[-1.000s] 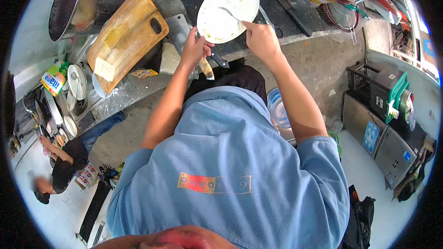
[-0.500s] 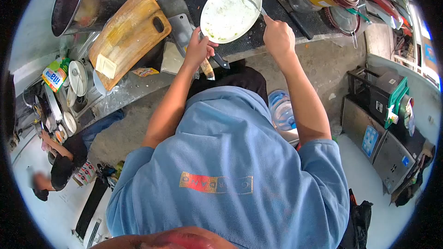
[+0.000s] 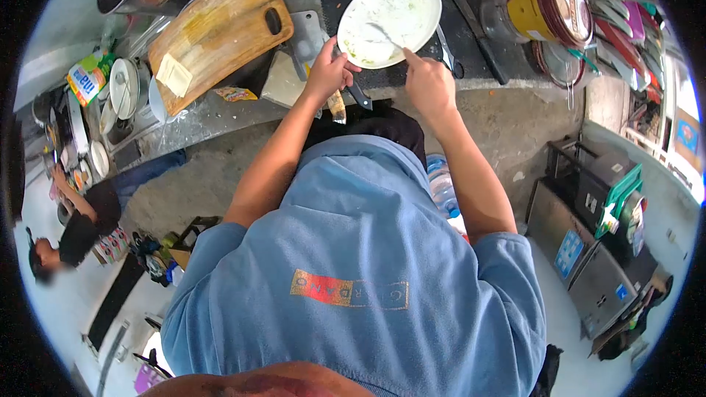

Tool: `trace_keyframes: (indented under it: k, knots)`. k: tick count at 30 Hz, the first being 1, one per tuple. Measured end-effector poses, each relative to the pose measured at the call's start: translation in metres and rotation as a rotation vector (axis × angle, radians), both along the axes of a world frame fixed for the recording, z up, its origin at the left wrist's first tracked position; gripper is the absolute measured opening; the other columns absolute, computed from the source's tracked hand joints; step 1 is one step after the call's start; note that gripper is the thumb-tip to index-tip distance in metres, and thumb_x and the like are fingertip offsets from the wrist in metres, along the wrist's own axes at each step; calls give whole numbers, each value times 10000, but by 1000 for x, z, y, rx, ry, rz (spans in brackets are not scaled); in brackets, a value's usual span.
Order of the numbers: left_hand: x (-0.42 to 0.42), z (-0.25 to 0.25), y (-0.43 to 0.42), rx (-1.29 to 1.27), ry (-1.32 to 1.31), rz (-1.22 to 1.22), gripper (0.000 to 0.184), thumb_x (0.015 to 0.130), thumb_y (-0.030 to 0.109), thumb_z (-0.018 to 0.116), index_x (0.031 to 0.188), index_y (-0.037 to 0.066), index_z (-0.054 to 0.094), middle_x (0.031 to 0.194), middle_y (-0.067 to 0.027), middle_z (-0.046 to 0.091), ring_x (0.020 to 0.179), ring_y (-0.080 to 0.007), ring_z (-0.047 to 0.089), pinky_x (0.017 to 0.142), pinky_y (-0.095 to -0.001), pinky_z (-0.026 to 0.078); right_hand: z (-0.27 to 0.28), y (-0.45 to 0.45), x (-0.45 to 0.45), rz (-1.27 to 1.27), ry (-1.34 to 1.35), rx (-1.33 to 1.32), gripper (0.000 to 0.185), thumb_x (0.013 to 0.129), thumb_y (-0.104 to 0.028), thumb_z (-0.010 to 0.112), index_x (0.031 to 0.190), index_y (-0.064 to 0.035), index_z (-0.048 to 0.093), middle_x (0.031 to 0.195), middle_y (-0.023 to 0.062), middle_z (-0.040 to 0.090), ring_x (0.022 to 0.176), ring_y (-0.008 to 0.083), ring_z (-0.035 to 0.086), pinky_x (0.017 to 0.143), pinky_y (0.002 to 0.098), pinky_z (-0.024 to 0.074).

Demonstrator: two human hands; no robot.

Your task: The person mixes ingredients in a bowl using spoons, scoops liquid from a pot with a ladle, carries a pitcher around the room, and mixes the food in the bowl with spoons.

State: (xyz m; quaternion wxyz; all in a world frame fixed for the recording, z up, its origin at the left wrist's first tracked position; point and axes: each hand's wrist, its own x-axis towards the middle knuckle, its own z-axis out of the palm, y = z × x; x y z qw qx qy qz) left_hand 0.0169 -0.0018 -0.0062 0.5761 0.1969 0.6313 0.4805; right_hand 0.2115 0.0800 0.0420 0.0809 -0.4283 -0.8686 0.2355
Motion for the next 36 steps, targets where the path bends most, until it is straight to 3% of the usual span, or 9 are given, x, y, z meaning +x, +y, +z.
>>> trace_keyframes:
  k: [7,12,20,22,24,26,30,33,36]
  knots:
    - [2,3,-4,-11,87,-6,468,953,108,372,1409,56,282,775,-123,639,461,-124,529,446,-261,433,5,41,7,-212,-47,202,266,834,-72,547,1068,-52,671,811,245,631,746,368,648,648,422,512]
    - [6,-3,-4,-3,121,-1,489,963,117,365,1439,76,262,776,-111,630,464,-115,520,442,-246,424,8,28,2,-54,158,134,270,808,-45,543,1038,-30,683,761,237,632,668,359,644,612,402,516]
    - [9,-5,-5,45,168,39,444,935,100,394,1377,71,367,711,-91,638,483,-136,554,477,-299,461,13,15,-3,68,10,90,276,822,-52,548,1070,-35,669,770,228,637,675,362,643,621,417,514]
    - [13,-16,-6,6,195,57,433,933,136,426,1359,72,387,754,-128,662,545,-214,614,540,-354,495,16,25,-1,-26,-18,161,283,820,-47,541,1072,-33,668,785,230,639,698,367,646,638,418,517]
    - [16,-22,-9,7,474,122,468,920,190,477,1366,88,378,826,-194,673,666,-326,655,640,-416,514,12,34,4,-19,52,250,291,821,-72,522,1068,-38,672,795,246,637,716,374,649,648,425,521]
    - [19,-20,-21,29,671,193,405,920,252,526,1254,26,495,725,-138,658,669,-254,644,638,-391,484,9,34,6,-39,-101,193,290,826,-89,516,1064,-42,675,809,247,639,727,375,651,658,427,522]
    - [-16,72,-86,93,649,-330,346,916,365,549,852,48,672,720,-144,651,667,-272,635,632,-380,471,16,22,2,-23,-94,130,287,827,-95,516,1059,-48,679,824,240,644,745,375,653,677,424,526]
    - [-80,120,-159,-185,489,-176,550,902,533,518,799,26,706,700,-92,677,607,-170,624,594,-333,486,21,19,-1,-58,-119,141,285,835,-101,513,1061,-56,681,858,225,655,788,363,660,709,418,529]
    - [-174,137,-230,-539,921,109,545,865,570,522,856,52,690,794,-139,682,786,-284,665,690,-389,501,17,14,-4,-71,-138,158,299,840,-102,510,1089,-77,672,887,213,660,805,359,659,718,421,527]
